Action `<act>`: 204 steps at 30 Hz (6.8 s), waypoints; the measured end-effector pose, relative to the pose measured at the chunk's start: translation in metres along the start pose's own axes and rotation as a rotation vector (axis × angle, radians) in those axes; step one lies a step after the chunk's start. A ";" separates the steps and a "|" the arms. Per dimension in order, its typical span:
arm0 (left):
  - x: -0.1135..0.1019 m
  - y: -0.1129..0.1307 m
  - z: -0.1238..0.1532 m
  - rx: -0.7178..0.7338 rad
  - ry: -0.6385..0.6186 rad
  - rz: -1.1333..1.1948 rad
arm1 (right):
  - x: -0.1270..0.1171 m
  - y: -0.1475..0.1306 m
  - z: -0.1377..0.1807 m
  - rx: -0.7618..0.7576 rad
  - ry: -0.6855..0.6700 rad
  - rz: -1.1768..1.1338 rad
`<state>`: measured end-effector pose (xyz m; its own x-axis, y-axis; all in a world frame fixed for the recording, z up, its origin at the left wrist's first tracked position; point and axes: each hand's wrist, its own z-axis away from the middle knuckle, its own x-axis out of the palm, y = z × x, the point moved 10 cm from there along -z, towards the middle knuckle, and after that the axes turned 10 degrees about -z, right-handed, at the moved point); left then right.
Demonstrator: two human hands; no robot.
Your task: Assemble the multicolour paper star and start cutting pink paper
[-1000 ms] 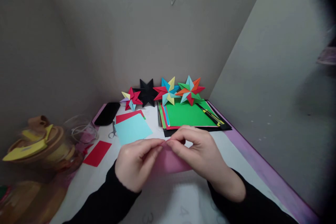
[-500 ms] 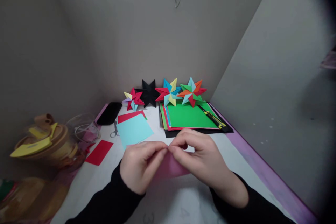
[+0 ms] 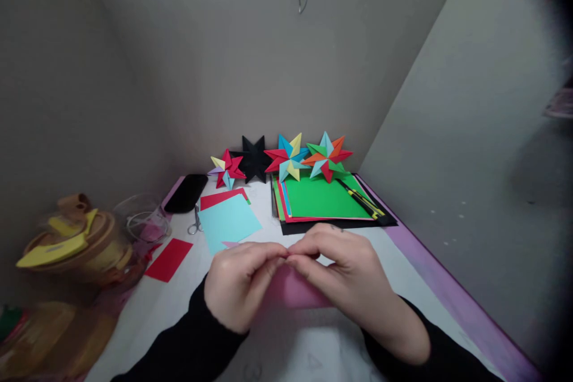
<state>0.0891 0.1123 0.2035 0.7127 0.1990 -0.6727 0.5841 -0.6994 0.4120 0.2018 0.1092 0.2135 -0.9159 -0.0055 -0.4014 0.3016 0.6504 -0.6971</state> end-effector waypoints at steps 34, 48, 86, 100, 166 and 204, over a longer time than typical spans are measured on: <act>0.008 0.001 0.002 0.010 -0.037 0.006 | 0.000 0.009 0.001 0.019 0.032 0.017; 0.010 0.001 0.003 0.023 -0.040 0.019 | -0.002 0.010 0.001 0.013 0.037 0.017; 0.080 -0.156 0.151 -1.132 0.220 0.908 | -0.003 0.200 0.125 0.760 0.182 -0.385; 0.050 -0.160 0.157 -1.155 0.191 0.526 | -0.020 0.192 0.133 0.648 0.162 -0.153; 0.045 -0.142 0.137 -1.008 0.180 0.604 | -0.019 0.174 0.129 0.396 -0.002 -0.312; 0.062 -0.121 0.137 -0.943 -0.213 0.750 | -0.027 0.171 0.120 0.403 0.060 -0.265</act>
<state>0.0092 0.1154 0.0271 0.9675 -0.2183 -0.1278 0.1719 0.1966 0.9653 0.3098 0.1294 0.0334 -0.9852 -0.0797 -0.1519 0.1233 0.2869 -0.9500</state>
